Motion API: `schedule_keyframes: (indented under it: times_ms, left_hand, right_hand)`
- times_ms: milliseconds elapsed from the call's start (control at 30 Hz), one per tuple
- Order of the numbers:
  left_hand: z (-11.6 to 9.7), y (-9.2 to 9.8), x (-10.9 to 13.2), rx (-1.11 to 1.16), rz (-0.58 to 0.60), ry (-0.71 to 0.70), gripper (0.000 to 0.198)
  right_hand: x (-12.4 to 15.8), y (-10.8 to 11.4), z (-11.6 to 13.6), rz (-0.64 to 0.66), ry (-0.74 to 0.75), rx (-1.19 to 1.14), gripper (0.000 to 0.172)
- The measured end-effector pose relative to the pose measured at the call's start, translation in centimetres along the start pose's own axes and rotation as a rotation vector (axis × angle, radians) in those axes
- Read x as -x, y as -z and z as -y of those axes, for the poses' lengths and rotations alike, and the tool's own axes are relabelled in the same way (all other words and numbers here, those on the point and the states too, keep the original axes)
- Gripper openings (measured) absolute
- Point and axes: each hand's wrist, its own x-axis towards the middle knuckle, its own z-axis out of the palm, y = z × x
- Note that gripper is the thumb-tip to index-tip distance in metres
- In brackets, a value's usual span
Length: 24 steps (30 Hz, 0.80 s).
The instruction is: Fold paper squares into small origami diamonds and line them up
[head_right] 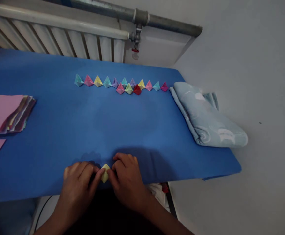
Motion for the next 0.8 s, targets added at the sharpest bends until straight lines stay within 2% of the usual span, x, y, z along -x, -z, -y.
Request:
schedule_keyframes:
  times_ms: [433,633,800]
  left_hand:
    - [-0.2,0.1,0.0,-0.017,0.018,0.06,0.026]
    - [0.4,1.4,-0.3,0.085,0.186,0.107,0.023]
    - [0.3,2.2,-1.2,0.06,0.289,0.161,0.018]
  right_hand:
    - [-0.1,0.5,0.2,0.085,-0.075,-0.014,0.007]
    - [-0.1,0.6,0.3,0.122,-0.058,0.002,0.004]
    - [-0.3,0.8,0.3,0.137,-0.038,0.02,0.006]
